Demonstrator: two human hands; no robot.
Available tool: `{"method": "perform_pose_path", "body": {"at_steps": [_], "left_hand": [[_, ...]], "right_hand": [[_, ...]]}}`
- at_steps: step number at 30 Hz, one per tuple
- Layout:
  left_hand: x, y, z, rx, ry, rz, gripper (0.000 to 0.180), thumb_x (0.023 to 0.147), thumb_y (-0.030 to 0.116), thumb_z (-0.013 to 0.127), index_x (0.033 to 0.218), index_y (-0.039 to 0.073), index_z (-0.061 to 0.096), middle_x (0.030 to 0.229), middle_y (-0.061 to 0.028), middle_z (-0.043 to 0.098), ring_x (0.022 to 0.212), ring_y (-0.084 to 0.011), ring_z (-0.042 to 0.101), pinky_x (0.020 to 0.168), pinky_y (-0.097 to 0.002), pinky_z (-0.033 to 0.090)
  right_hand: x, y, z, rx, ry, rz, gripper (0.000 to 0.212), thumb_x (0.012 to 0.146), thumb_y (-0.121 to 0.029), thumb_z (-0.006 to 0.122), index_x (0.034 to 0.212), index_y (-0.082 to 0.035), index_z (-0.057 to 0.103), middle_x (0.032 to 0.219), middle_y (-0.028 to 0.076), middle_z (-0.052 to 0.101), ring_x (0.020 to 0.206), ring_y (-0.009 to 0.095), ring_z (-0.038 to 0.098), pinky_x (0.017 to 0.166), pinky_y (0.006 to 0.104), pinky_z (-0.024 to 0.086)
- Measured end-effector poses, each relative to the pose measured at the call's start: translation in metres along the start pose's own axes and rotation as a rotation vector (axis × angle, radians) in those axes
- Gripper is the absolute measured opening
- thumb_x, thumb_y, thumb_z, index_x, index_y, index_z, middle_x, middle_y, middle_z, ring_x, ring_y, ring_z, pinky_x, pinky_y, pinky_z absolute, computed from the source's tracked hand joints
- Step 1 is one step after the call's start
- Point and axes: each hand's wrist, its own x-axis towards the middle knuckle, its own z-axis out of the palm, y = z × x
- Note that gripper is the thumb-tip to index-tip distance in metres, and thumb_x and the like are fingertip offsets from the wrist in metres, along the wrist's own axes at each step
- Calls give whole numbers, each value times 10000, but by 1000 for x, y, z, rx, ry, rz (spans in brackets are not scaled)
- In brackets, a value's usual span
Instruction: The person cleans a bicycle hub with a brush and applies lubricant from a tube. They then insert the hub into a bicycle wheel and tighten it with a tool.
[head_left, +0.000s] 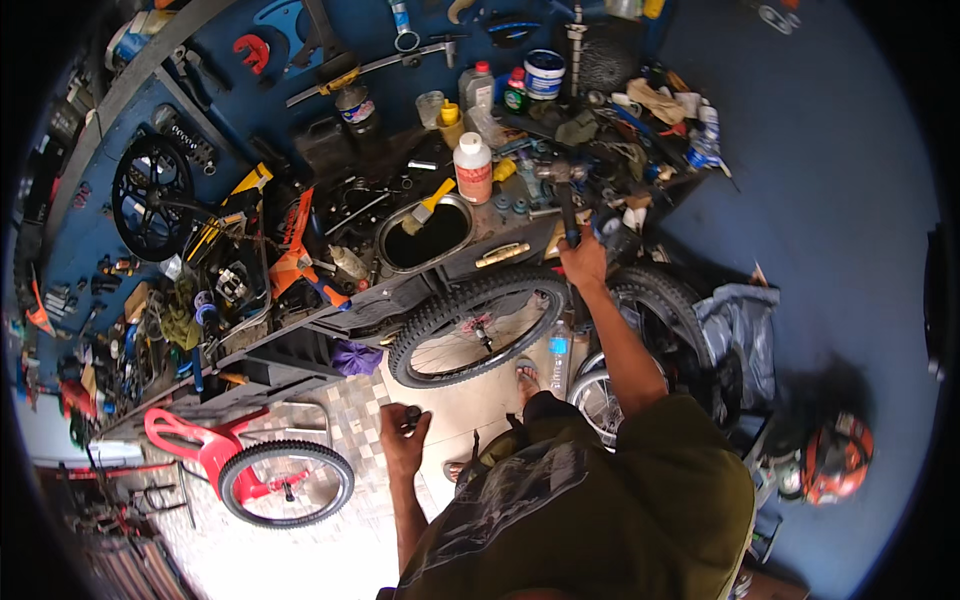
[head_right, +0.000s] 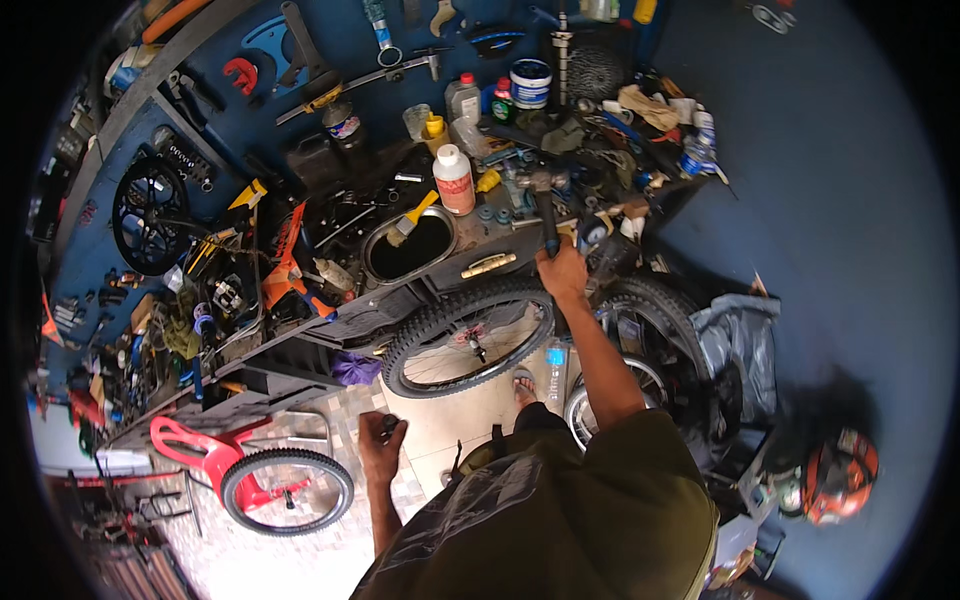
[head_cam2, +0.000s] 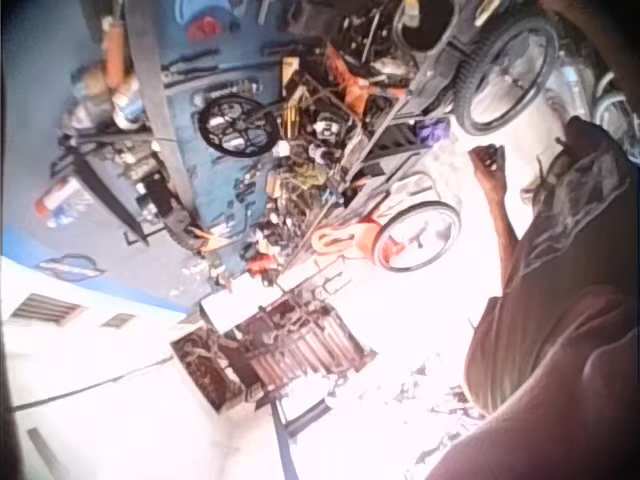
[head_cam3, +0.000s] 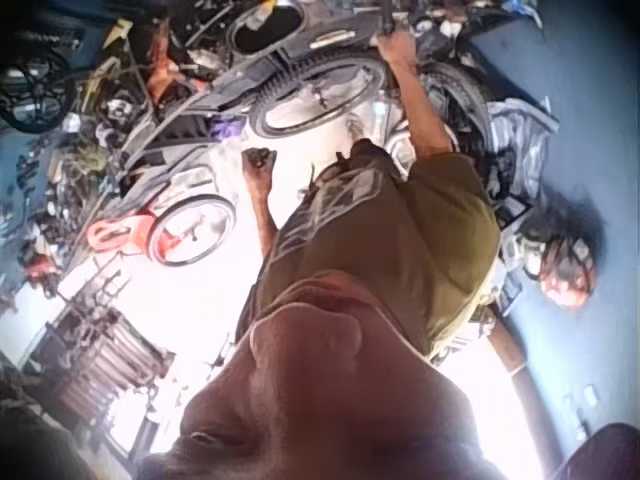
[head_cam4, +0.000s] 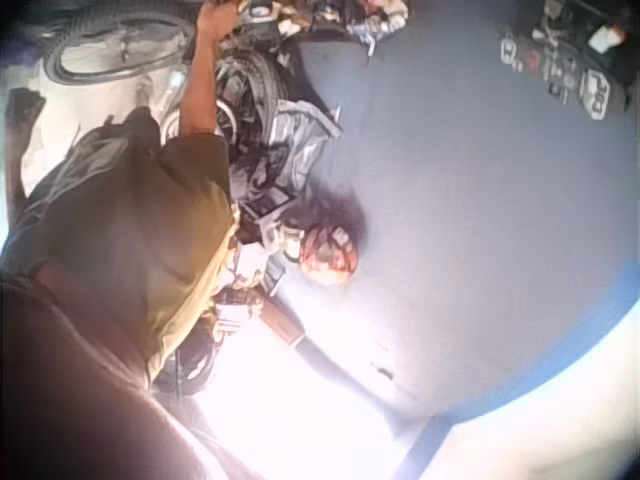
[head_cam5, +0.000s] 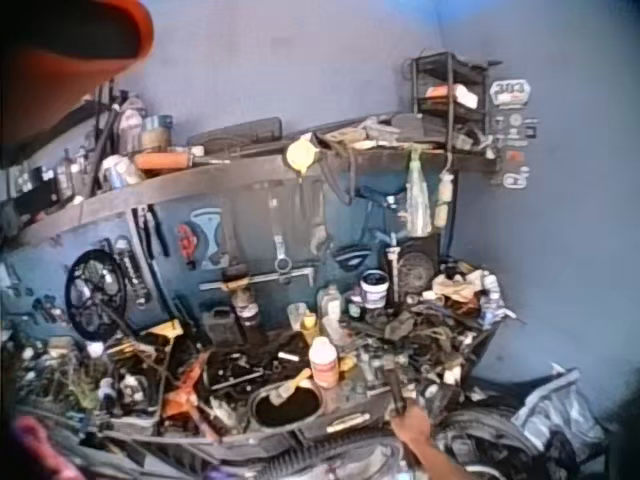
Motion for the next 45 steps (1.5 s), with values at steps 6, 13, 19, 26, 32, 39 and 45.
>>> {"method": "perform_pose_path", "body": {"at_steps": [6, 13, 19, 26, 32, 39, 45], "left_hand": [[32, 74, 99, 42, -81, 95, 442, 807, 96, 845, 1082, 27, 506, 854, -99, 683, 770, -167, 671, 679, -311, 543], [57, 83, 120, 147, -13, 138, 456, 787, 111, 853, 1081, 26, 515, 820, -100, 646, 680, -189, 595, 635, -338, 507], [72, 87, 114, 149, 29, 99, 438, 783, 101, 853, 1052, 22, 516, 859, -98, 655, 725, -184, 620, 662, -330, 524], [89, 77, 100, 47, 27, 124, 425, 783, 91, 849, 1035, 27, 512, 812, -77, 618, 688, -175, 568, 622, -312, 493], [109, 68, 59, 124, 58, 175, 433, 776, 109, 859, 1035, 35, 521, 808, -67, 604, 679, -164, 547, 606, -314, 472], [117, 65, 20, 126, 118, 152, 418, 796, 105, 848, 1058, 39, 530, 861, -78, 650, 720, -162, 614, 635, -318, 515], [110, 63, -7, 111, 156, 74, 383, 813, 84, 828, 1050, 29, 532, 875, -80, 667, 736, -156, 644, 648, -308, 531]], "right_hand": [[98, 3, 9, -75, 25, -110, 445, 875, -305, 667, 1234, -65, 561, 947, 267, 706, 936, 473, 668, 818, 565, 523], [135, -7, 22, -313, -19, -227, 459, 920, -252, 667, 1314, -99, 487, 1129, 203, 641, 1074, 424, 622, 851, 541, 542], [134, -2, 23, -367, 50, -279, 454, 890, -211, 692, 1295, -100, 523, 1160, 181, 585, 1138, 391, 564, 883, 512, 542], [94, -32, 2, -228, 128, -534, 295, 864, -199, 697, 1120, -60, 652, 1061, 159, 617, 1037, 374, 593, 849, 476, 519], [47, -83, 20, -57, -48, -641, 213, 886, -191, 676, 1057, -64, 674, 985, 142, 666, 999, 351, 608, 833, 465, 514], [4, -148, 68, 100, -231, -788, 172, 897, -183, 672, 1030, -74, 673, 901, 98, 686, 896, 303, 661, 748, 440, 540], [-25, -193, 75, 279, -537, -870, 180, 903, -191, 681, 1038, -71, 677, 893, 108, 707, 812, 276, 695, 696, 400, 554]]}}
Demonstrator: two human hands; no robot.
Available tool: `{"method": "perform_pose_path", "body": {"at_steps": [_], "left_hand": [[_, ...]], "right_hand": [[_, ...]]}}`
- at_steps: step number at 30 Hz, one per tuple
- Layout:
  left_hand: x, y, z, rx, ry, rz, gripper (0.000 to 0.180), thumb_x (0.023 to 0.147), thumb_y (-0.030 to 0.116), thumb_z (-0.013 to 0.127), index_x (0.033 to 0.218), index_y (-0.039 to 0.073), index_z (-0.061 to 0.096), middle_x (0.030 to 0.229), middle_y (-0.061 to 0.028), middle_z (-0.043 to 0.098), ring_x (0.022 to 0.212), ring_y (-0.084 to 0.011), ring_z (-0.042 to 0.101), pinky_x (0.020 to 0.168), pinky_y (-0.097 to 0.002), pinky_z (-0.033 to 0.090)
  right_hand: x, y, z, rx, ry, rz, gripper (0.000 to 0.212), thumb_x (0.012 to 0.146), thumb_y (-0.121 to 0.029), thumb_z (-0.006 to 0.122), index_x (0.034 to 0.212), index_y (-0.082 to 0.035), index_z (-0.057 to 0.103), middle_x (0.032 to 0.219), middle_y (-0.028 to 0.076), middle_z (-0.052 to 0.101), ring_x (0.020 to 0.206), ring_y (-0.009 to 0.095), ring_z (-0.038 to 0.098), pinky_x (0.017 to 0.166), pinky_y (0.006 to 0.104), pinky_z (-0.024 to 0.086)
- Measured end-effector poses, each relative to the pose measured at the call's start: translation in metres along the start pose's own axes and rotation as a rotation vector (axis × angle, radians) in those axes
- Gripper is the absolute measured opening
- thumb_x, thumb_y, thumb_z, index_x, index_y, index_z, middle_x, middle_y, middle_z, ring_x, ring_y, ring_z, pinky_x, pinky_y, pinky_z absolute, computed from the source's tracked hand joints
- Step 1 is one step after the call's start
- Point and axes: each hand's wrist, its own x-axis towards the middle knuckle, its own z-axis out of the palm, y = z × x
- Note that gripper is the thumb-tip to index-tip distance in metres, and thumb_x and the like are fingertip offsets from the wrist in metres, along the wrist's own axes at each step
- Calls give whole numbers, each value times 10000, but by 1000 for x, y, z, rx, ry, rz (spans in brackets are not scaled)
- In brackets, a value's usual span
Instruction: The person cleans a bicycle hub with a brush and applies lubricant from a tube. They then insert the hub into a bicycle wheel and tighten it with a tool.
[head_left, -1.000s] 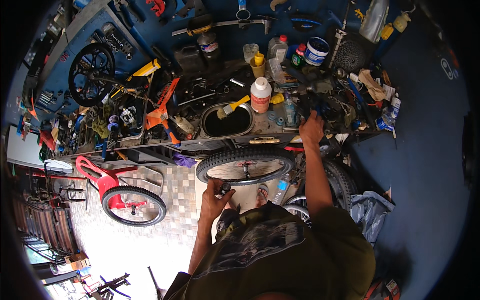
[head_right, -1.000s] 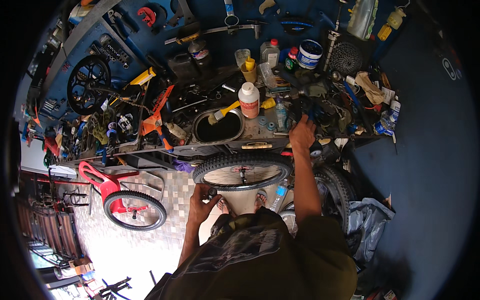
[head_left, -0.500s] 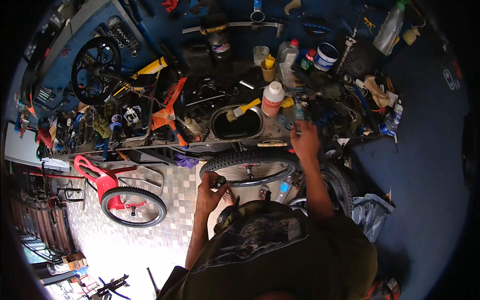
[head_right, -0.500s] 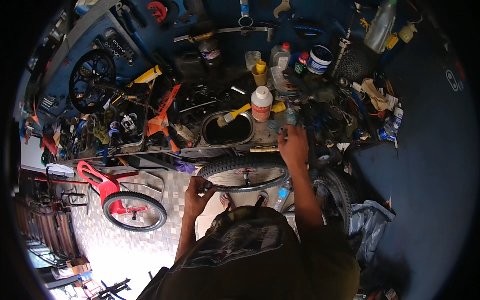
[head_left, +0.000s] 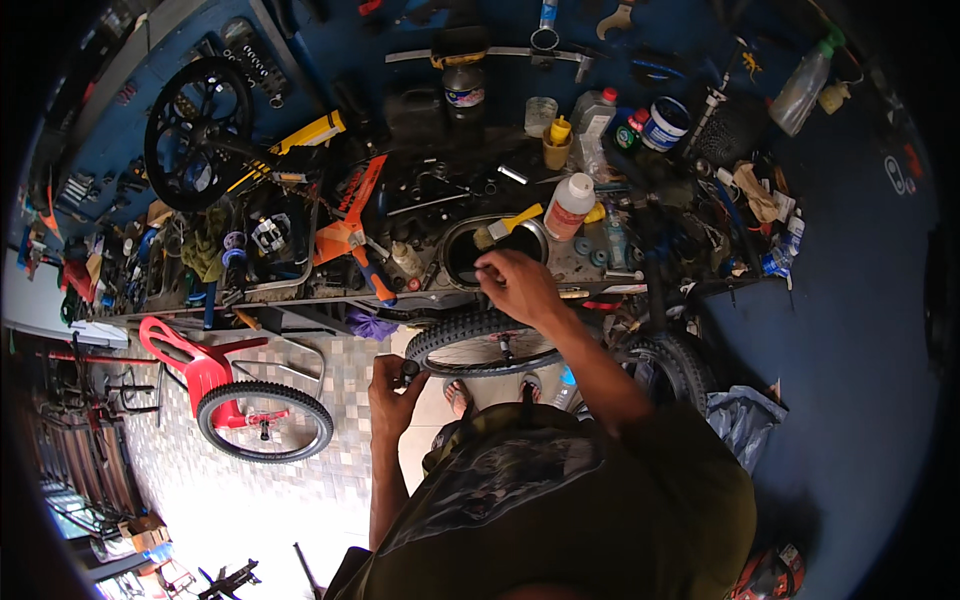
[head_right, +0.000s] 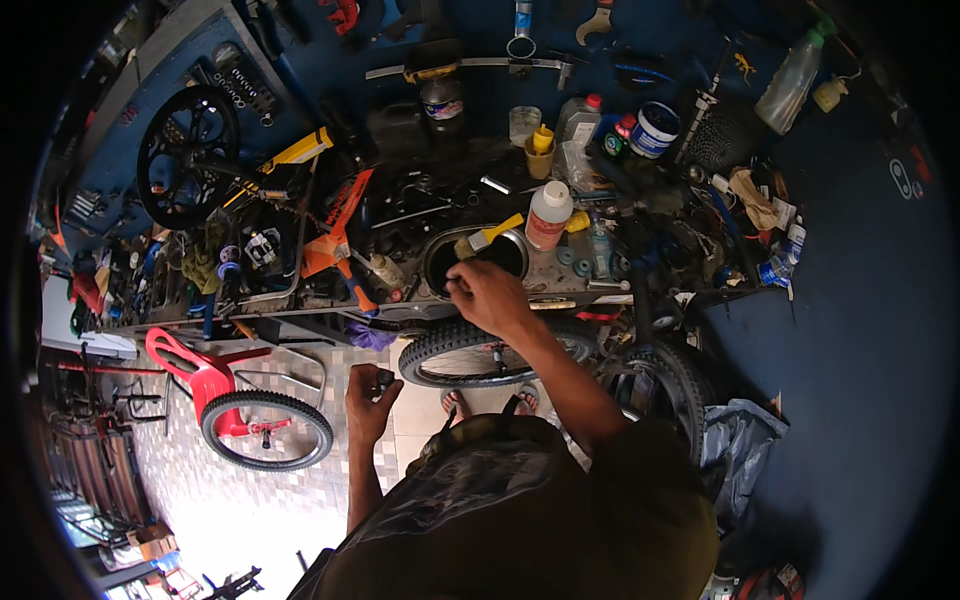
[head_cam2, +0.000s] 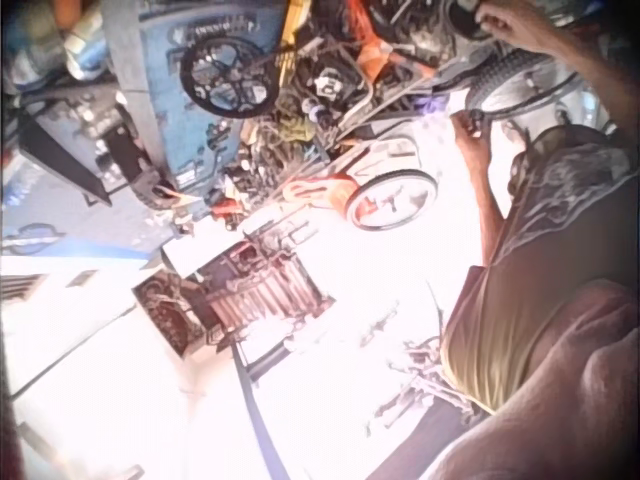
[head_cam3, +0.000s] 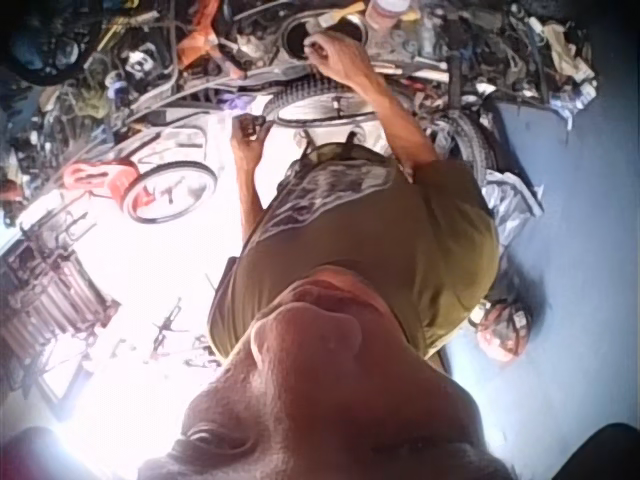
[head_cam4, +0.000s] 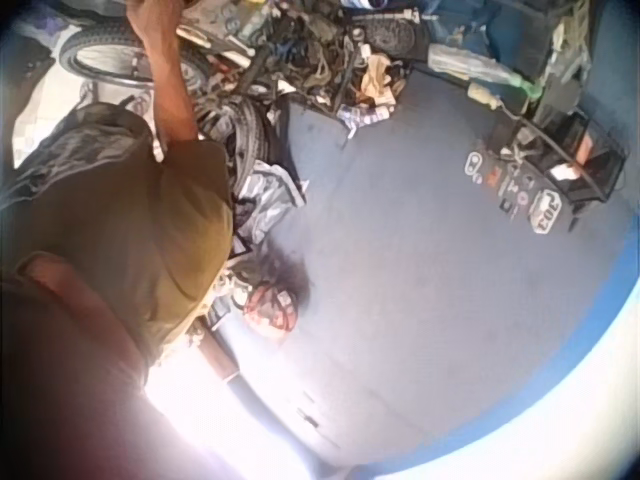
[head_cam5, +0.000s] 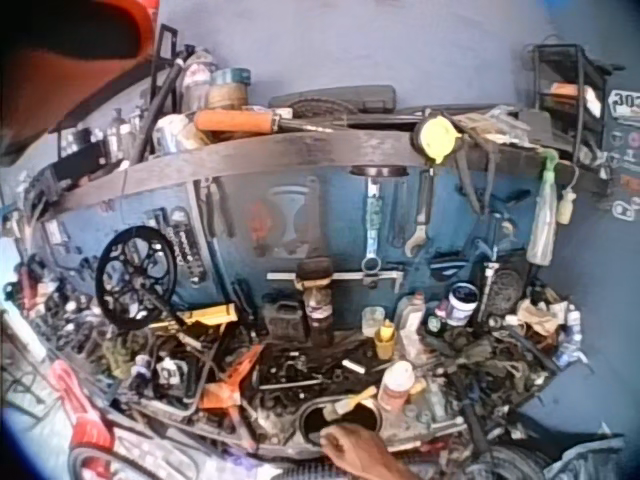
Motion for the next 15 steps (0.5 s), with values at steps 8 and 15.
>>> {"method": "perform_pose_path", "body": {"at_steps": [8, 15], "left_hand": [[17, -14, -13, -3, -17, 7, 366, 814, 67, 819, 1037, 33, 532, 864, -73, 666, 714, -134, 616, 643, -285, 518], [35, 0, -6, -100, -17, 36, 377, 819, 48, 817, 1052, 22, 522, 883, -96, 682, 726, -143, 644, 656, -293, 526]], "right_hand": [[8, -17, -16, 159, -99, 20, 191, 914, -167, 701, 1062, -48, 681, 882, 98, 725, 774, 221, 719, 687, 345, 555], [131, 50, 9, -76, 289, 210, 215, 927, -182, 591, 1107, -104, 676, 963, 161, 735, 913, 367, 707, 782, 480, 549]]}}
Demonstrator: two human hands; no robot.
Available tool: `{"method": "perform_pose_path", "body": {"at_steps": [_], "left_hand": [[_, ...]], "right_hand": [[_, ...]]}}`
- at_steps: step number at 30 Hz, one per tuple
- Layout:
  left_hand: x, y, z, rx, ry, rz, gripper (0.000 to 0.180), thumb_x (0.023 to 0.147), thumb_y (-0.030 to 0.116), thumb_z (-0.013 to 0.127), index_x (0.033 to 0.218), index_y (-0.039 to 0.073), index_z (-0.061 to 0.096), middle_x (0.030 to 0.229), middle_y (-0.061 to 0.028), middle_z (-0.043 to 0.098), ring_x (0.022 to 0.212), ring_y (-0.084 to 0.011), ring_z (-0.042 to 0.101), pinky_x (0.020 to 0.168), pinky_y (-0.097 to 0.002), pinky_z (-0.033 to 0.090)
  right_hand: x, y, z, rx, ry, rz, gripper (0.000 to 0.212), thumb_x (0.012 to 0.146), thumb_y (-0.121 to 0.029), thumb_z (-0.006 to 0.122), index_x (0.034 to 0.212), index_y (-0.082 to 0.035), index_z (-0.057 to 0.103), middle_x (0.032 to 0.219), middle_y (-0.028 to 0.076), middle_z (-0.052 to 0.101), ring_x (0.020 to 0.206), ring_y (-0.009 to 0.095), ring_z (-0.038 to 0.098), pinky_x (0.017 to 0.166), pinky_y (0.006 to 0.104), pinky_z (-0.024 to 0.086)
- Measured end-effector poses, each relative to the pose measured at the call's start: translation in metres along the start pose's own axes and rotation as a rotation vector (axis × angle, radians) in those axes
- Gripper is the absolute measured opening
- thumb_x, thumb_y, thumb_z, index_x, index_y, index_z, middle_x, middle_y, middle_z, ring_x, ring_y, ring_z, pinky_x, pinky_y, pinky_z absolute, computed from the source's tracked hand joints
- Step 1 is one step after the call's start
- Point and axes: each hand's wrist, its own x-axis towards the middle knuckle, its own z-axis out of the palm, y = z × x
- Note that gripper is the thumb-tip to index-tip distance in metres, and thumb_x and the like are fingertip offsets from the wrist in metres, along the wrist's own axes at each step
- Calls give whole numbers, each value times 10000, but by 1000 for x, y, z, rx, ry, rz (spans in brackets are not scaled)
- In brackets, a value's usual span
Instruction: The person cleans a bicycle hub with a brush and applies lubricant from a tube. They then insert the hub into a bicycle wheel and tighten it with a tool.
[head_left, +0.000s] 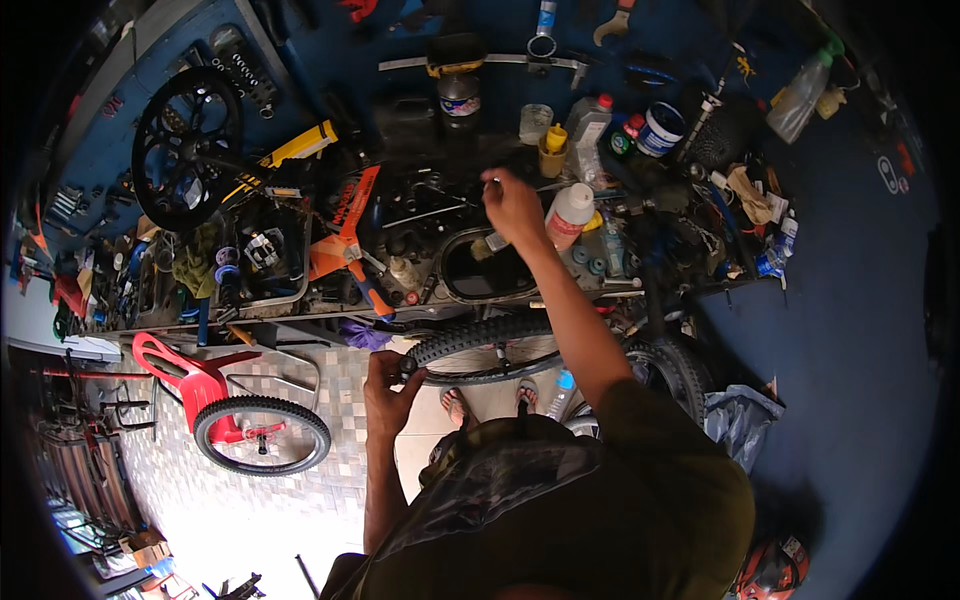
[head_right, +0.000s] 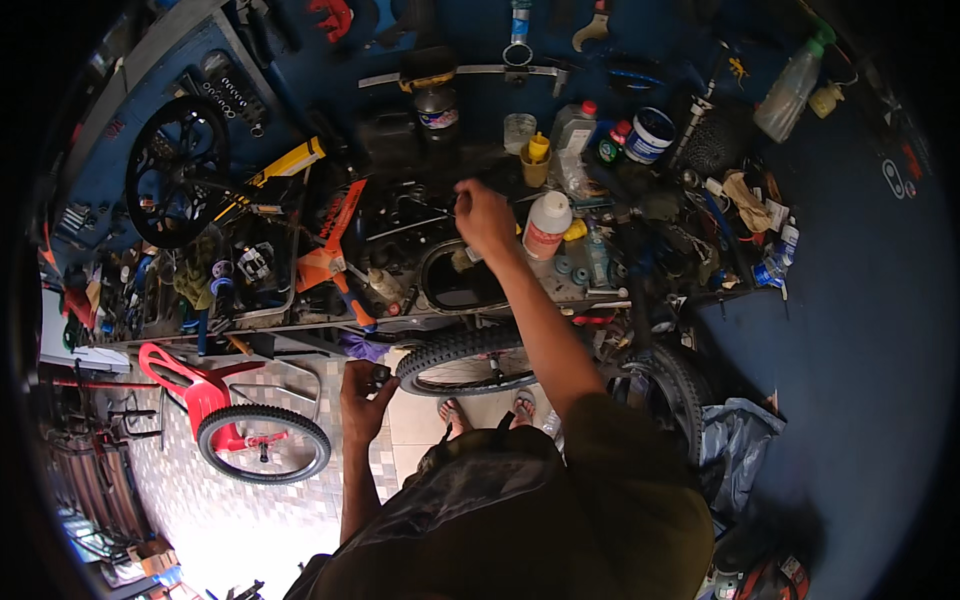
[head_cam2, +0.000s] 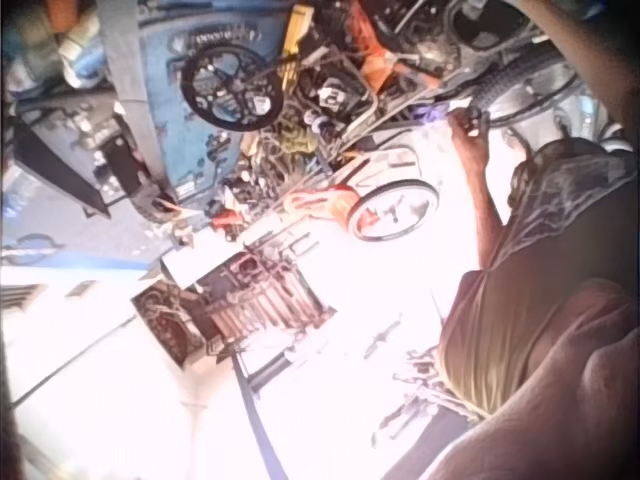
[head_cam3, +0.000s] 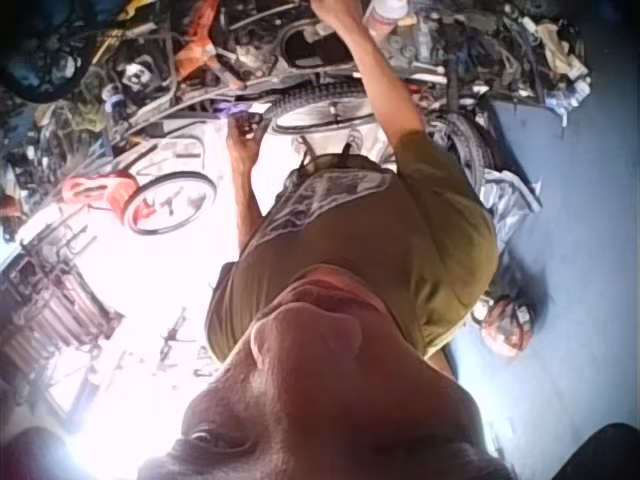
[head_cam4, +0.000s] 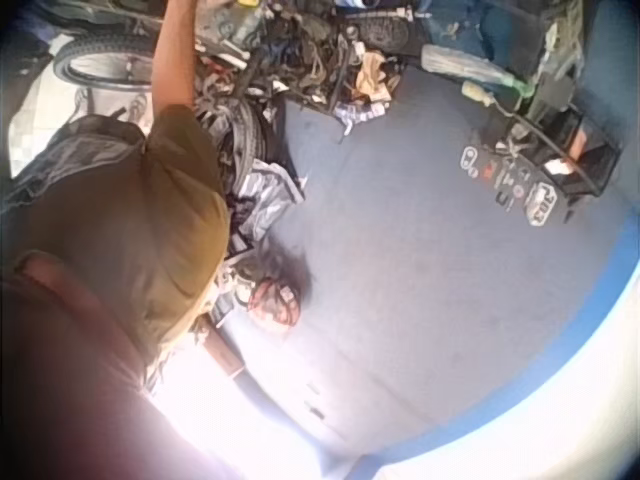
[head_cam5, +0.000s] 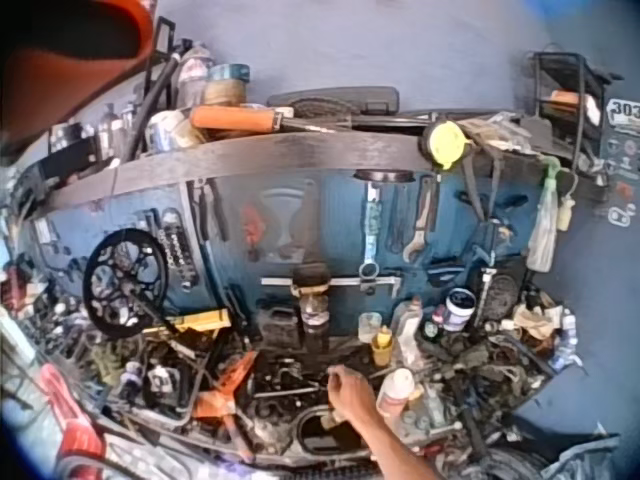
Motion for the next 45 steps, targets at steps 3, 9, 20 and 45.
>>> {"method": "perform_pose_path", "body": {"at_steps": [3, 9, 20, 45], "left_hand": [[-8, 3, -6, 57, 13, 2, 386, 805, 45, 828, 1052, 13, 533, 859, -100, 680, 715, -144, 643, 649, -292, 522], [-46, -16, -41, 83, 106, -137, 384, 795, 58, 833, 1037, 34, 537, 843, -62, 652, 716, -123, 604, 645, -281, 501], [-60, -39, -91, 51, 244, -288, 349, 812, 73, 817, 1015, 59, 534, 838, -16, 607, 710, -95, 548, 646, -263, 462], [-35, -21, -79, -562, 286, -249, 329, 982, 230, 663, 1175, 22, 497, 1101, -183, 676, 833, -204, 676, 691, -322, 586]], "right_hand": [[59, 27, 39, -299, -47, 149, 308, 901, -169, 604, 1200, -180, 680, 1094, 164, 721, 1056, 369, 680, 893, 486, 550], [137, 111, 79, -810, -95, 57, 377, 801, -239, 668, 1170, -284, 726, 1207, 120, 678, 1172, 321, 610, 976, 452, 514], [147, 100, 85, -867, -255, -165, 218, 826, -222, 709, 1043, -237, 703, 1094, 65, 692, 1157, 300, 608, 946, 496, 479], [138, 114, 58, -253, 226, 22, 314, 938, -369, 633, 1088, -95, 663, 942, 155, 726, 879, 350, 718, 741, 454, 555]]}}
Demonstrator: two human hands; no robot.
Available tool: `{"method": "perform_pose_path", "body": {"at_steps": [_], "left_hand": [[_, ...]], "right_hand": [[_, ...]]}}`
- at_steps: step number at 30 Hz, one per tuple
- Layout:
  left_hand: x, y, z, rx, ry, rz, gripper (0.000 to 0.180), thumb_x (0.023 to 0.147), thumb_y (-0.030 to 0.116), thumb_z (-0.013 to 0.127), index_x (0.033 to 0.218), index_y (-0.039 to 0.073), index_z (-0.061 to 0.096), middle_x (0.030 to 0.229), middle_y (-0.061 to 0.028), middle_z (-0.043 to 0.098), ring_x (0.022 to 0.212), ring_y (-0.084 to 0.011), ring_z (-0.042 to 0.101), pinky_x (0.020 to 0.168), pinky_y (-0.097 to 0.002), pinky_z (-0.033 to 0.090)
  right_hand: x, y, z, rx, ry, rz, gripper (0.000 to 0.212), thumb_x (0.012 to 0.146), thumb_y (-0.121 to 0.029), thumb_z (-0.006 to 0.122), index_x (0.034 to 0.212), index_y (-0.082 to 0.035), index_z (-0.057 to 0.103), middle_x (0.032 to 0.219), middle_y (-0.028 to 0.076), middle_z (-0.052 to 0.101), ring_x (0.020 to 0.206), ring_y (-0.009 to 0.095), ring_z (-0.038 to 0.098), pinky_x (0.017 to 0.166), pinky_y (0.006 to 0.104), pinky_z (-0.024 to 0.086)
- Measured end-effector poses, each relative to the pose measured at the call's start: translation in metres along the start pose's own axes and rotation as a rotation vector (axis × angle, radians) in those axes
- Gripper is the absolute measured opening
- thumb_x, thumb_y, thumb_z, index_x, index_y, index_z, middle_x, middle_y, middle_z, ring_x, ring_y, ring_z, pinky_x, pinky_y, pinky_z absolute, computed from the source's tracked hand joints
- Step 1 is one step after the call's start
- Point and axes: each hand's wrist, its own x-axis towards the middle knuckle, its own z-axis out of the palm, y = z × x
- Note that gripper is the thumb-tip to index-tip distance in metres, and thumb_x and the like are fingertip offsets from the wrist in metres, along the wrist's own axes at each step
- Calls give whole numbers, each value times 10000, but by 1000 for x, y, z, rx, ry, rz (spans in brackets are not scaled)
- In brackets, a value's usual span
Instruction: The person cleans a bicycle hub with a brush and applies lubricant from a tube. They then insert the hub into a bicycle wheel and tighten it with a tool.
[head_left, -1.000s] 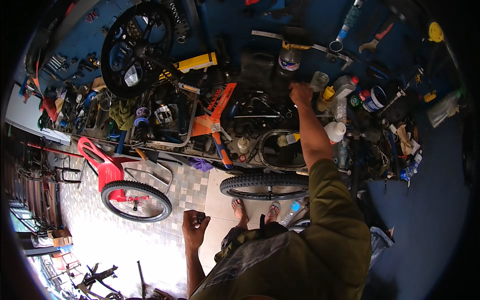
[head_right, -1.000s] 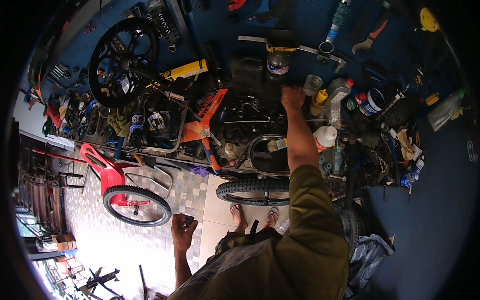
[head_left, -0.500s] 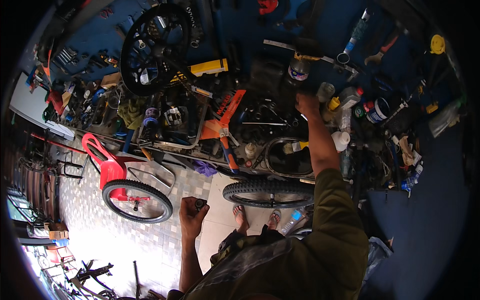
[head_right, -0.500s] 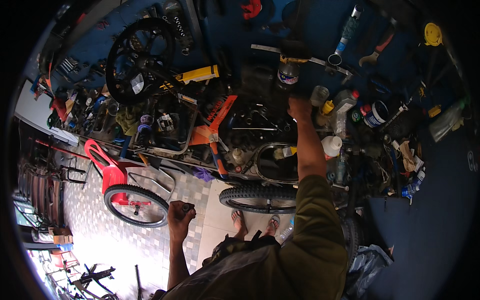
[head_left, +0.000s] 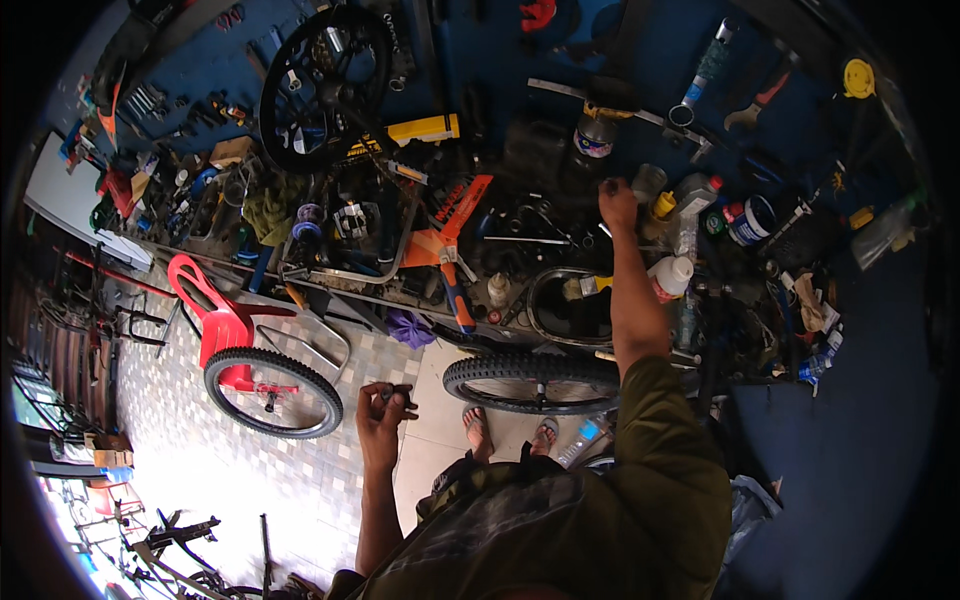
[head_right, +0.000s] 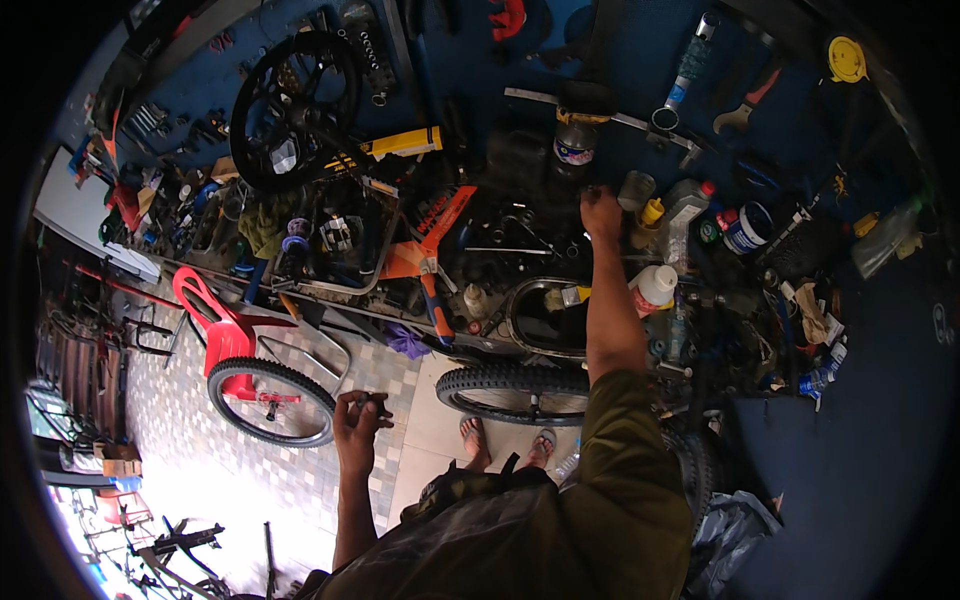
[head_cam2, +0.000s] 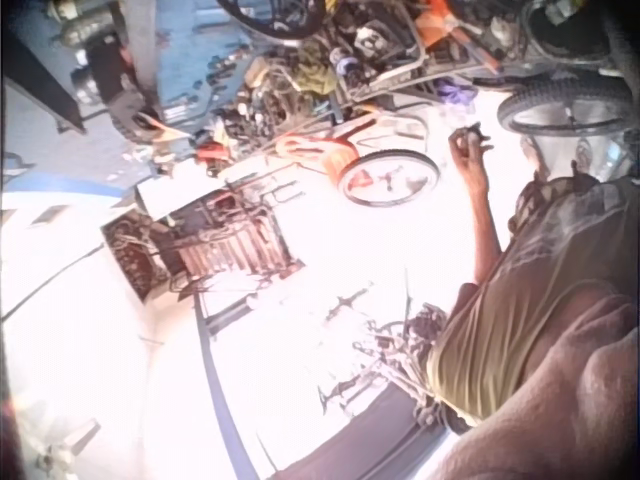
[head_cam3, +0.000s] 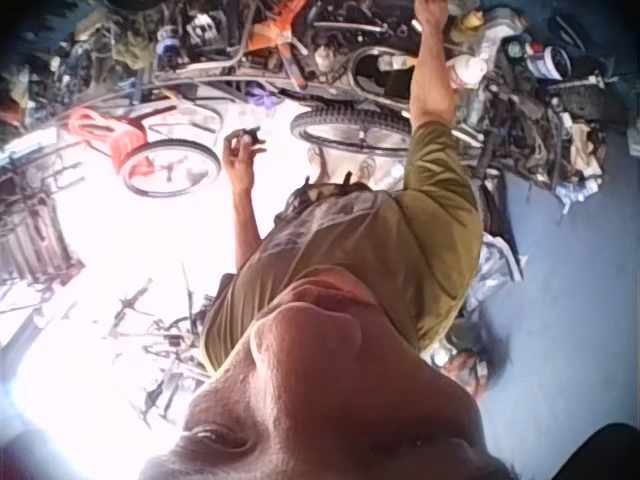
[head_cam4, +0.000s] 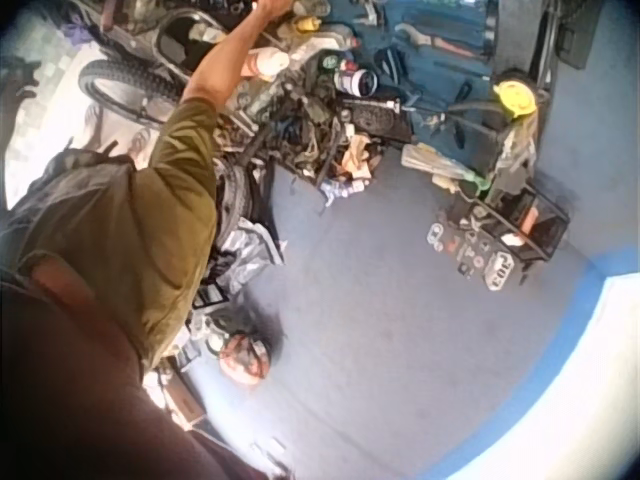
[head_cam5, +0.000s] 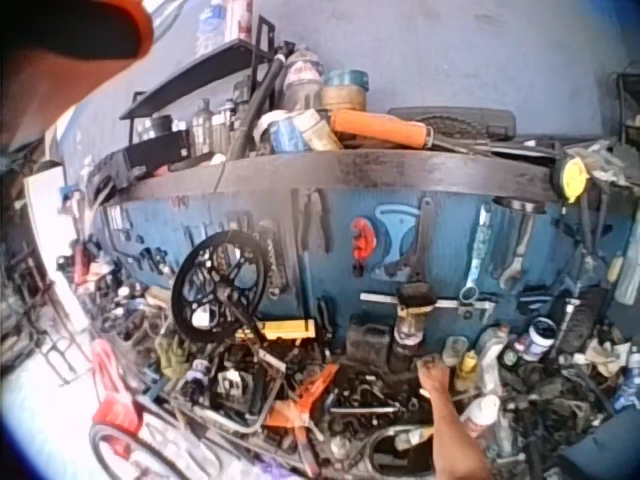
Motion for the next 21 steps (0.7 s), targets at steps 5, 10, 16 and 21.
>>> {"method": "perform_pose_path", "body": {"at_steps": [5, 10, 16, 21], "left_hand": [[8, 5, 9, -305, -12, -73, 343, 1038, 298, 568, 1249, 39, 488, 1225, -231, 656, 948, -280, 692, 739, -365, 589], [32, 7, 31, -472, -115, -43, 270, 1036, 284, 568, 1202, 80, 507, 1185, -205, 673, 1016, -312, 687, 816, -416, 570], [51, 21, 90, -579, -265, -38, 276, 1014, 310, 613, 1162, 93, 529, 1178, -229, 676, 1089, -340, 665, 884, -442, 545], [44, 30, 140, -575, -410, -103, 494, 981, 500, 599, 1260, 94, 559, 1296, -196, 619, 1159, -308, 615, 947, -447, 491]], "right_hand": [[-61, -61, -47, 1022, -186, 413, 545, 926, -522, 685, 1110, -8, 695, 963, 75, 681, 804, 136, 681, 679, 262, 519], [-164, -113, -140, 1257, -386, 170, 453, 1012, -345, 617, 1346, -41, 576, 991, 72, 669, 798, 146, 667, 671, 266, 502], [-279, -108, -201, 1074, -891, 138, 333, 1056, -256, 541, 1315, -48, 559, 946, 23, 642, 674, 45, 455, 646, 215, 408], [-311, -129, -239, 866, -805, 33, 264, 1067, -254, 518, 1093, -32, 659, 897, 29, 685, 792, 79, 558, 715, 262, 448]]}}
